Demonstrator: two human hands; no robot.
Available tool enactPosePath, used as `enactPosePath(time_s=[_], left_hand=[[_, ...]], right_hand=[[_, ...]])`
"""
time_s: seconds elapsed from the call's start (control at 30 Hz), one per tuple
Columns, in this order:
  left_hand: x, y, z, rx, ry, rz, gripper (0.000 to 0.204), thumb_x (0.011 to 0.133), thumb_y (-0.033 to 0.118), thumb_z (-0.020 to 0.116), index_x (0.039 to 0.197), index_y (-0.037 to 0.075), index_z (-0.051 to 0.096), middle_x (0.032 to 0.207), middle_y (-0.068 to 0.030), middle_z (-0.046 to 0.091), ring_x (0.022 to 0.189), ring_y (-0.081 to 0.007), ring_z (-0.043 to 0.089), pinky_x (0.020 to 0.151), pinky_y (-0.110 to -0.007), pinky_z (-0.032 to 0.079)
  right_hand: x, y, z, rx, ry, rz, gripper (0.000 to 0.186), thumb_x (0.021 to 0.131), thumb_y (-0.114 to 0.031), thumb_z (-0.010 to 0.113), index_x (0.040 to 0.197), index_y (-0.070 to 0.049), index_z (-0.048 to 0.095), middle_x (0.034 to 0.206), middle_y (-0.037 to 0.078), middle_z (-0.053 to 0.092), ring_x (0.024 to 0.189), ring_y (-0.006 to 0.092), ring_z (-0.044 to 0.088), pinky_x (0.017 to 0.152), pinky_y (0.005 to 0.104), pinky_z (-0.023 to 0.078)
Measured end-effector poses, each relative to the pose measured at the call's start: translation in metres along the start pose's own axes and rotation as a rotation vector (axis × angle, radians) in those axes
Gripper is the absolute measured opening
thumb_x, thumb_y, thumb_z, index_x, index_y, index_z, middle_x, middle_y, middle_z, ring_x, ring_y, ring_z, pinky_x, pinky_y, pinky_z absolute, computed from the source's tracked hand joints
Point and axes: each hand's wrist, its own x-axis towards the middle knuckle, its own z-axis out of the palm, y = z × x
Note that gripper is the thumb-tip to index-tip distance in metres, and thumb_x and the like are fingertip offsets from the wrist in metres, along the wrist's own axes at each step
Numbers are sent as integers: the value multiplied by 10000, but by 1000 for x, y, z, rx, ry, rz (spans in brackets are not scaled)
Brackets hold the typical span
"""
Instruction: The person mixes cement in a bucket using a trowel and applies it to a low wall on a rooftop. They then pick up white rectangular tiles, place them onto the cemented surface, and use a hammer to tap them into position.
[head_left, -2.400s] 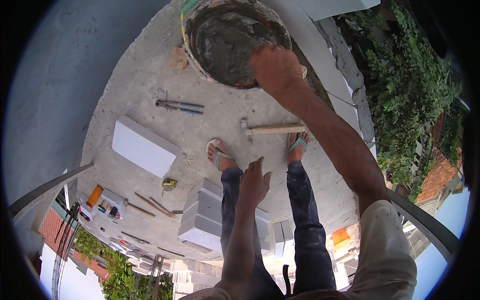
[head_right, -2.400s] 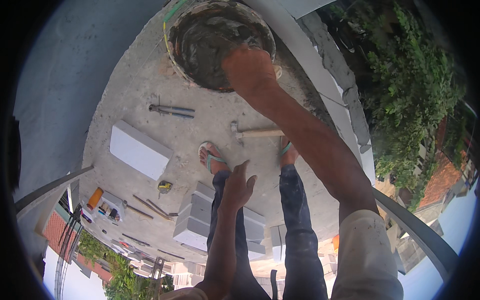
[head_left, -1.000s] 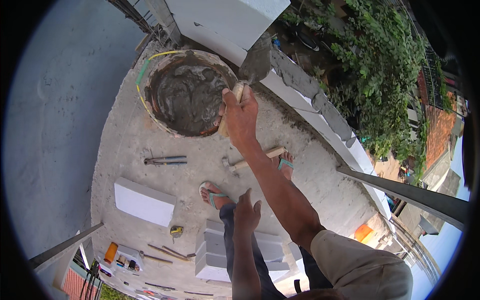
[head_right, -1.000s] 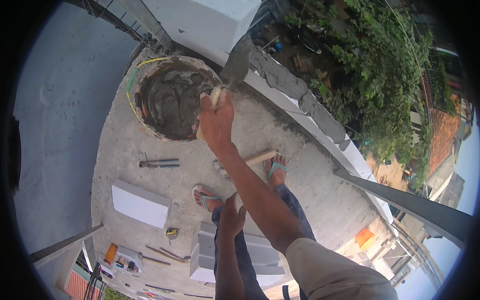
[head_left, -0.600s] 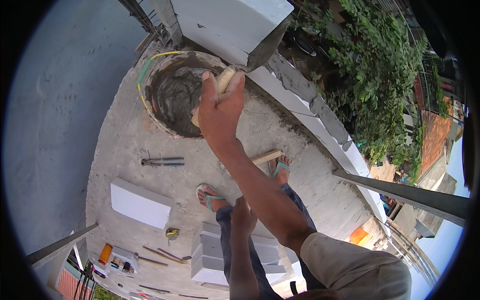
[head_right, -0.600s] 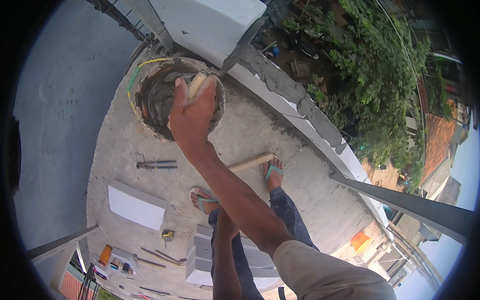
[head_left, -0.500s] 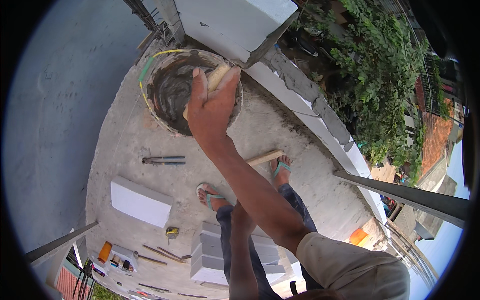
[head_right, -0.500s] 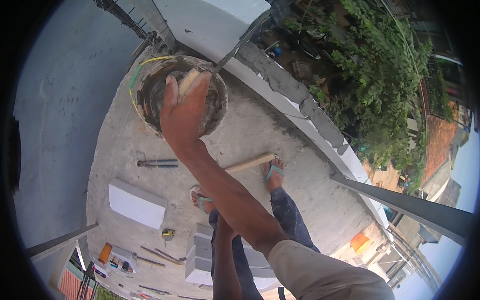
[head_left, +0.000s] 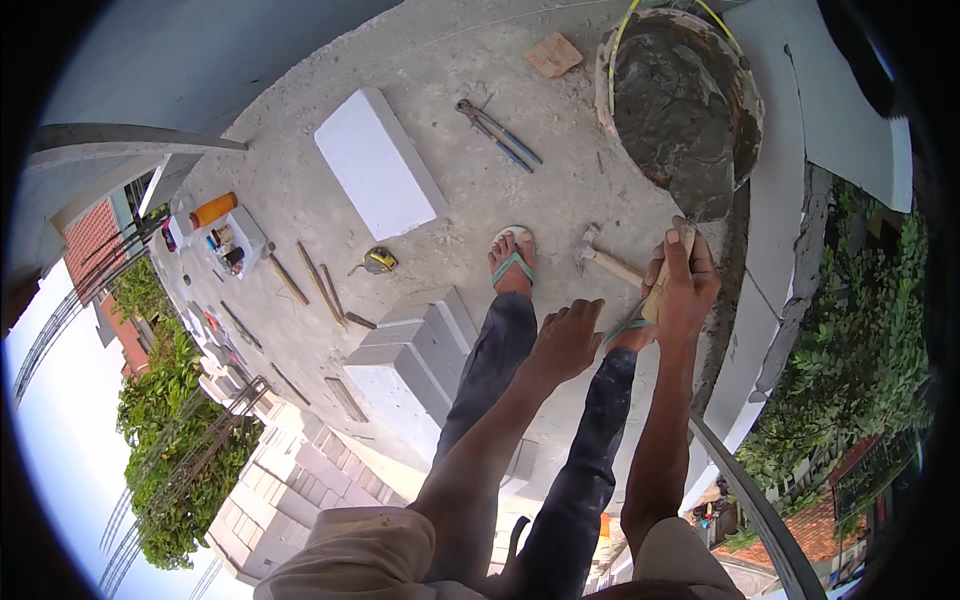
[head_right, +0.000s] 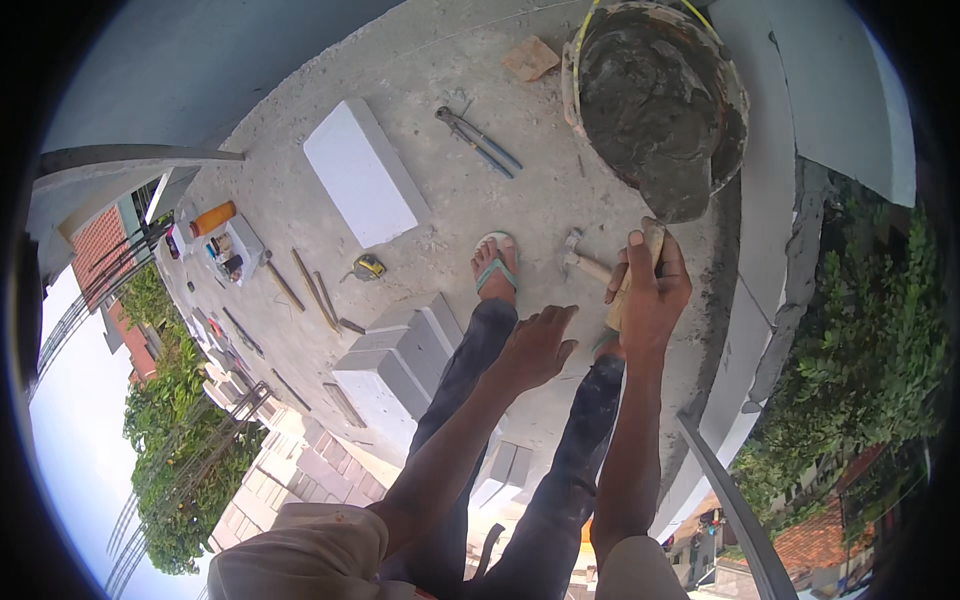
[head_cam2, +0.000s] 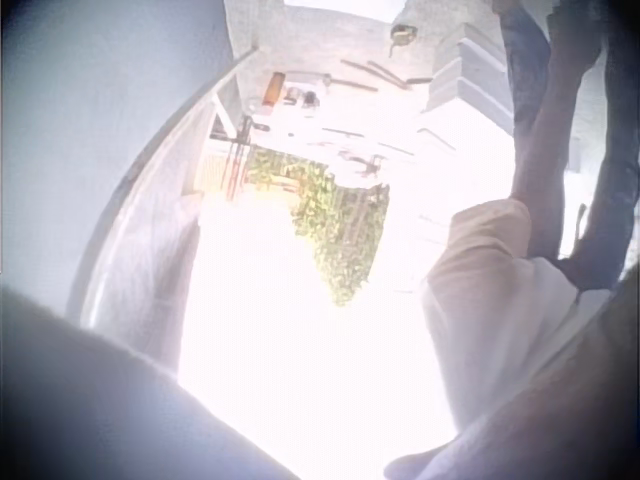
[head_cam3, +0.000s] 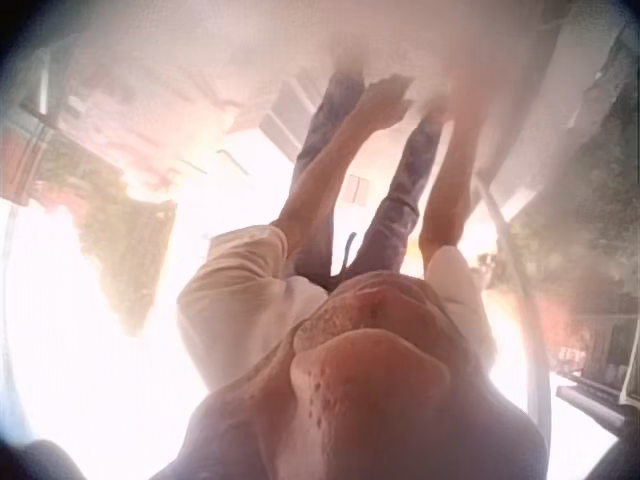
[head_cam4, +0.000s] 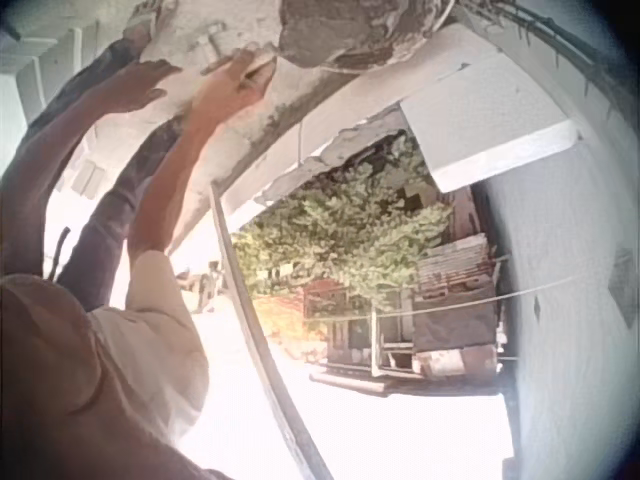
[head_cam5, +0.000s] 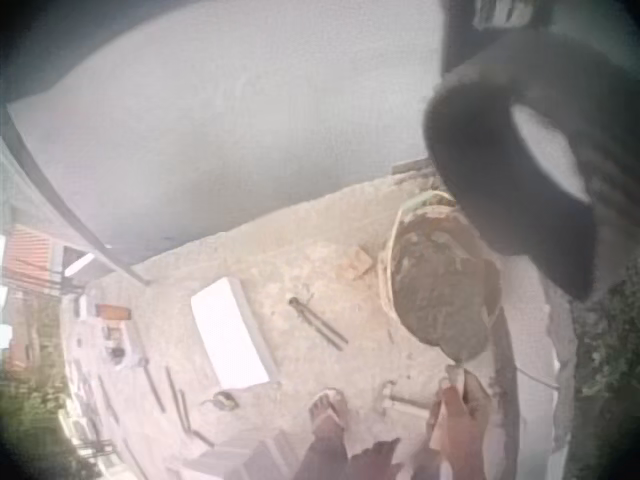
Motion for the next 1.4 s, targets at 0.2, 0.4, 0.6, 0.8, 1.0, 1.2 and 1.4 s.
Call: enactPosePath(time_s=[0.2,0.4,0.6,0.8,1.0,1.2,1.4], left_hand=[[-39,-53,-36,-233,332,-47,515,981,184,679,1444,28,515,1361,-232,600,1251,-443,604,1058,-540,472],[-174,-172,-25,-315,847,-458,513,1000,166,650,1455,-27,511,1429,-277,562,1373,-449,516,1158,-497,416],[-375,-281,146,-673,915,-1069,859,1026,576,592,1506,-118,428,1428,-379,486,1297,-452,531,1100,-519,432],[-434,-368,217,-996,966,-1237,1099,1011,736,448,1575,-183,232,1653,-386,210,1546,-458,273,1260,-473,278],[-411,-417,188,-1105,836,-925,920,1072,683,367,1573,-89,372,1545,-253,492,1405,-351,489,1182,-426,382],[-394,-417,207,-1024,869,-992,877,1082,668,340,1545,-69,450,1475,-209,568,1336,-321,539,1147,-423,404],[-378,-388,203,-977,925,-1011,869,1069,692,348,1420,-67,586,1295,-252,664,1147,-354,632,992,-467,500]], right_hand=[[-40,50,-37,-652,-45,-200,580,1036,-310,681,1493,5,511,1237,164,643,1100,247,664,843,383,595],[-155,84,-97,-969,-436,66,602,1016,-255,709,1516,-3,490,1274,180,643,1136,274,662,886,391,589],[-165,124,-55,-1062,-861,145,594,978,-327,738,1453,-14,565,1207,166,689,1090,266,691,896,400,578],[-203,178,3,-1053,-1151,98,688,931,-387,782,1453,-3,552,1258,183,683,1125,301,689,931,428,559],[-257,336,52,-905,-1379,309,1061,809,-476,894,1594,-6,356,1454,250,544,1294,372,602,1030,470,545],[-310,423,69,-977,-1303,375,1588,617,-504,1003,1638,50,-79,1648,336,169,1553,469,242,1269,543,287],[-329,440,66,-809,-1304,305,1655,530,-378,1032,1614,70,-135,1660,339,110,1588,458,92,1312,486,163]])
